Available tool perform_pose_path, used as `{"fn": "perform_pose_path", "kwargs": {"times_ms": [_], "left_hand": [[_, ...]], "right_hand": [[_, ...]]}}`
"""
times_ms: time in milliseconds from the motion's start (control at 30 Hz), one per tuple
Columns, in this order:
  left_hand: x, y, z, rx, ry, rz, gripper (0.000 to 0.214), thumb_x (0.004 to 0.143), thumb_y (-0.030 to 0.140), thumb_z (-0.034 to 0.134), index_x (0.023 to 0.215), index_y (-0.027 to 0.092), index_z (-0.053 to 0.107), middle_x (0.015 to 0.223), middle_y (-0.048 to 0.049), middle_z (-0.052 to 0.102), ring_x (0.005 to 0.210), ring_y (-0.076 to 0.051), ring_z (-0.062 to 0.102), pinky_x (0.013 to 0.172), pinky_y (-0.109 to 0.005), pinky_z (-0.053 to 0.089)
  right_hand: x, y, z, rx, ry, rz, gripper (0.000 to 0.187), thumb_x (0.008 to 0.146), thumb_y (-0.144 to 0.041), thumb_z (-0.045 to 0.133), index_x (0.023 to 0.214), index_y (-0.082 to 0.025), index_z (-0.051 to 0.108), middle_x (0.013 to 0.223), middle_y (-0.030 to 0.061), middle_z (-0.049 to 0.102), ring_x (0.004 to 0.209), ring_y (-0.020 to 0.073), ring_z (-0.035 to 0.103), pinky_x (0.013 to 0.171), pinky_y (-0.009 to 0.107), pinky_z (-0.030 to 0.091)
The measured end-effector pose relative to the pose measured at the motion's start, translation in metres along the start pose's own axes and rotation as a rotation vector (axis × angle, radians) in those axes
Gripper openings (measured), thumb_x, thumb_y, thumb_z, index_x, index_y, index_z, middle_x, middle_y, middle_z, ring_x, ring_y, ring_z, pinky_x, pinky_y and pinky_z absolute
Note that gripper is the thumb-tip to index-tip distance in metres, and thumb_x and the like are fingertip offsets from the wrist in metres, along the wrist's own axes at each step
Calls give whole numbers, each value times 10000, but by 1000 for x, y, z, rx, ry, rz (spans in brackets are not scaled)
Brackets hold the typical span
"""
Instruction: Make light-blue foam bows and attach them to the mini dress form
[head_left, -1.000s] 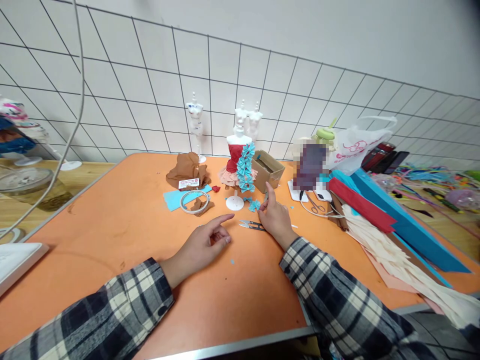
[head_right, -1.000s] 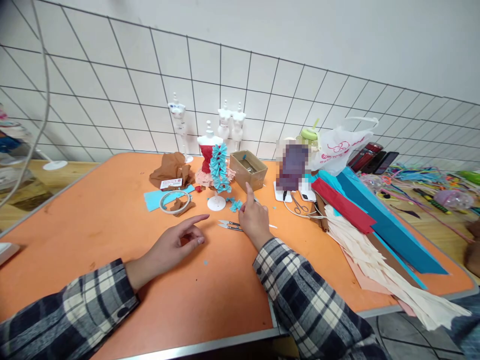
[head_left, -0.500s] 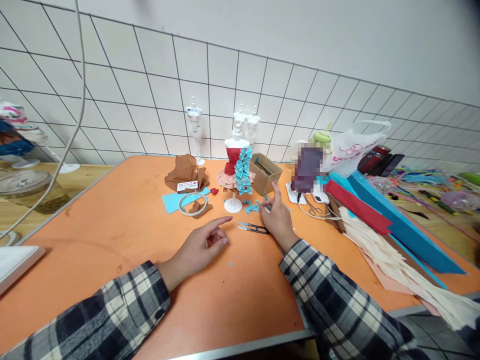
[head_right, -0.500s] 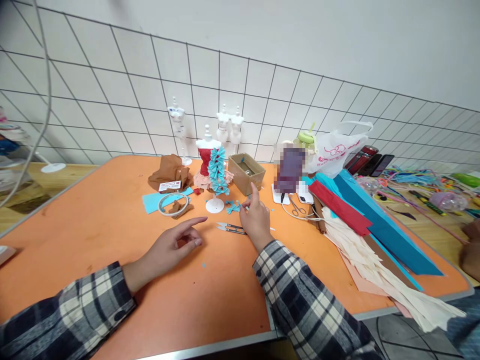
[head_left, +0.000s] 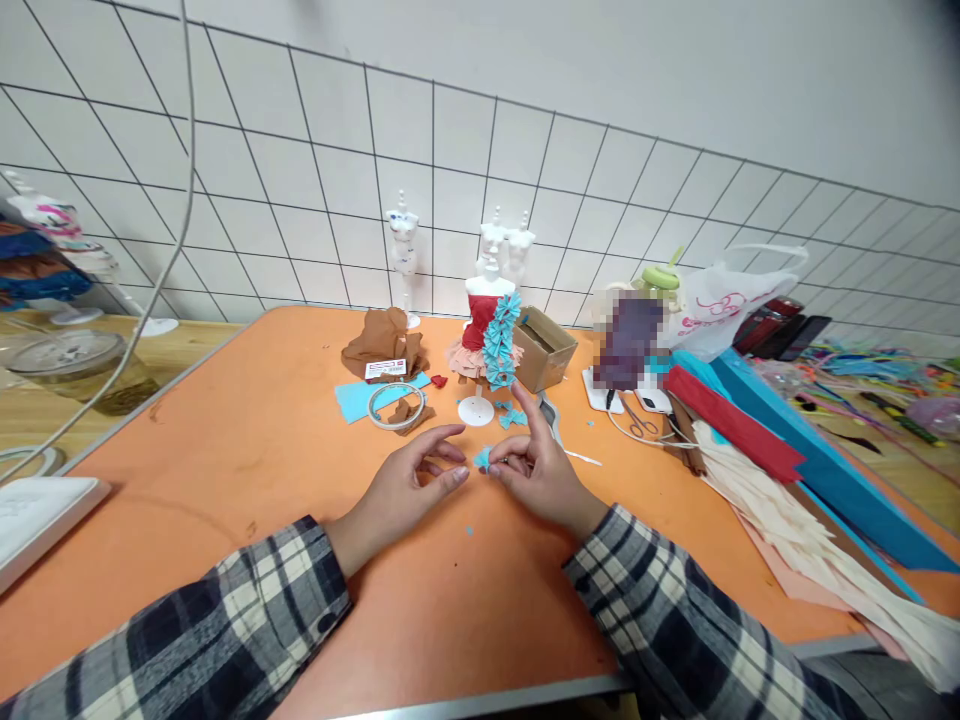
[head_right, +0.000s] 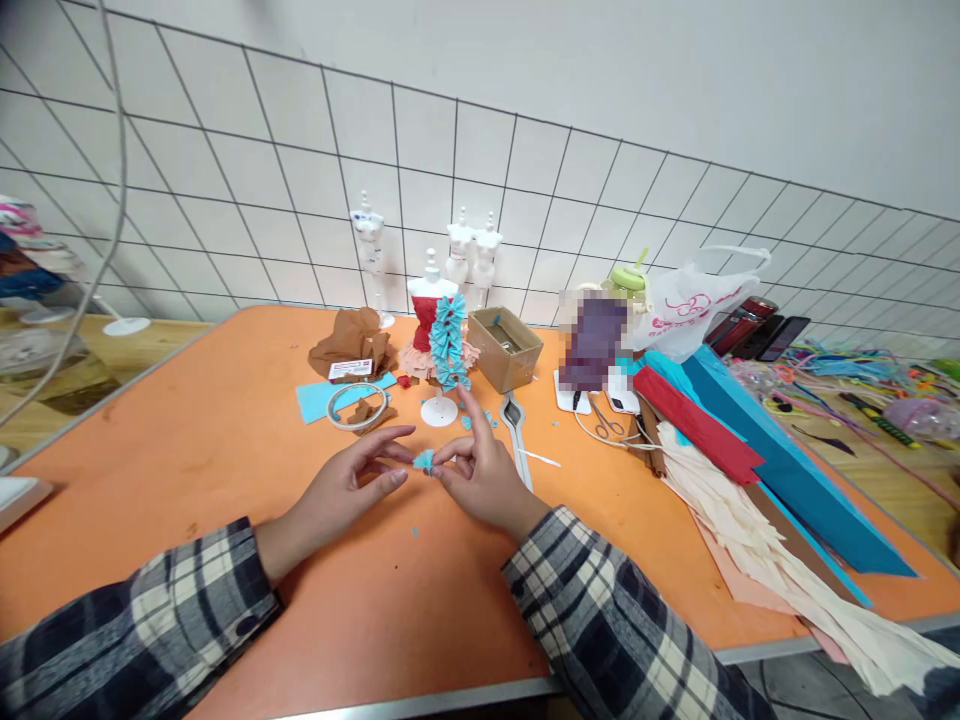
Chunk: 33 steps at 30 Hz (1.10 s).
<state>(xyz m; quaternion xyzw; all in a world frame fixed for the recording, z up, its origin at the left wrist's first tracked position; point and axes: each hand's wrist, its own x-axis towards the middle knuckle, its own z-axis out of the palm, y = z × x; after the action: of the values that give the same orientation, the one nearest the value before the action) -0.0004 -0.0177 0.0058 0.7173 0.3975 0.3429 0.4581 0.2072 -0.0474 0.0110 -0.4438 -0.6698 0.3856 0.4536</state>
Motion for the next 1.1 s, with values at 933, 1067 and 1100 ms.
{"fn": "perform_pose_path", "kwargs": {"times_ms": [933, 1067, 1100], "left_hand": [[2, 4, -6, -30, -134, -83, 327, 823, 476, 586, 830, 162, 680, 827, -51, 697, 787, -194, 623, 732, -297, 484], [1, 4, -2, 139, -124, 32, 239, 809, 405, 633, 757, 181, 697, 846, -56, 690, 814, -196, 620, 783, -302, 471], [1, 4, -1, 151, -124, 50, 215, 810, 382, 634, 753, 185, 700, 856, -55, 691, 825, -195, 622, 798, -302, 467]], "right_hand": [[-3, -1, 0, -483, -199, -158, 849, 844, -153, 567, 1520, -289, 71, 939, -24, 737, 774, 162, 647, 707, 274, 443], [-4, -1, 0, -500, -226, -200, 838, 852, -151, 557, 1520, -283, 69, 946, -19, 736, 821, 176, 652, 752, 296, 456], [-4, -1, 0, -500, -227, -207, 837, 855, -150, 556, 1520, -285, 67, 942, -19, 735, 832, 179, 651, 760, 301, 461]]}}
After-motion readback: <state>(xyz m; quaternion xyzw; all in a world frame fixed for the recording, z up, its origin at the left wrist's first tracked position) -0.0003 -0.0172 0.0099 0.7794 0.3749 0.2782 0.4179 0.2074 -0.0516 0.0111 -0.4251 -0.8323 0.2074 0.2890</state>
